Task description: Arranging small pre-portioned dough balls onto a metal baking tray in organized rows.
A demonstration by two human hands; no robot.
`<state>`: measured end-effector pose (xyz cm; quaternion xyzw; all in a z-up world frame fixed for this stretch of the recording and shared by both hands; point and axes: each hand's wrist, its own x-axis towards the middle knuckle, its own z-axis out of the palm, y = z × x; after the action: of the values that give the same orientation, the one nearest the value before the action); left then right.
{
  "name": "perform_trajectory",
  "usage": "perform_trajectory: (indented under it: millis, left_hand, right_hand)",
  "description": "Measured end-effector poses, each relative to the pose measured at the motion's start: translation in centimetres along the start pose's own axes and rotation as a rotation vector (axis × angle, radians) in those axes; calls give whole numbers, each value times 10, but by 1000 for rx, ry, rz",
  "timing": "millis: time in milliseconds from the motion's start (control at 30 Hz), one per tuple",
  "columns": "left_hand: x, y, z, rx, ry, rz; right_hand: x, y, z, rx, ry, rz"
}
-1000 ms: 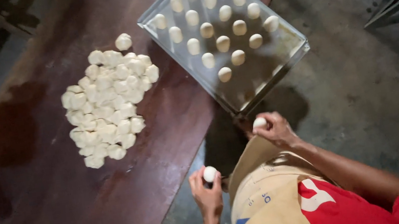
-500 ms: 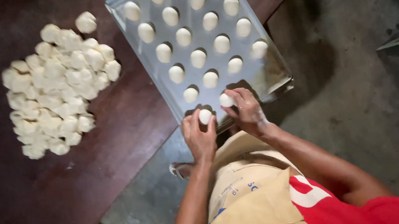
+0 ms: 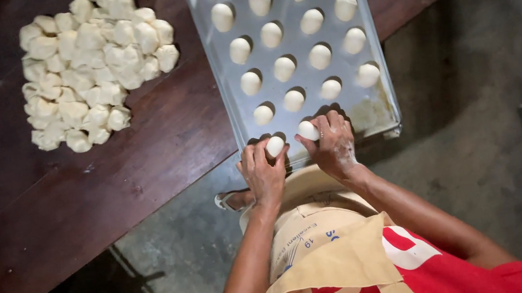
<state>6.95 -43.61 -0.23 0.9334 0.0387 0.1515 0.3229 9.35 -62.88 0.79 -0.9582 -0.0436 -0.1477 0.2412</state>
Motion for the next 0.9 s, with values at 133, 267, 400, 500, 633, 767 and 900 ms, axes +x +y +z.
perform_trajectory:
  millis: [133,267,400,500,633,767,900]
  left_hand:
    - [3,10,-54,-250,-113,-69]
    - [-30,-36,-108,-291,-82,-197]
    - [-67,-123,-148,-245,-41,-349]
    - [-68,-174,-197,-228,-45,-351]
    - [-64,-233,-260,-233,20,-252]
    - [-49,-285,-297,-249,58,-298]
    - [-28,-320,-308,-207,66,-272]
  right_hand:
    - [13,-11,-27,98,-96,76]
    - [11,-62,-64,247,-257,188]
    - [0,-101,-18,182,-361,100]
    - [2,-109,19,154,-259,55]
    - [-8,-114,22,155,-187,-22]
    - [-7,-99,32,-44,-284,140]
    - [3,-131,4,-136,-344,242]
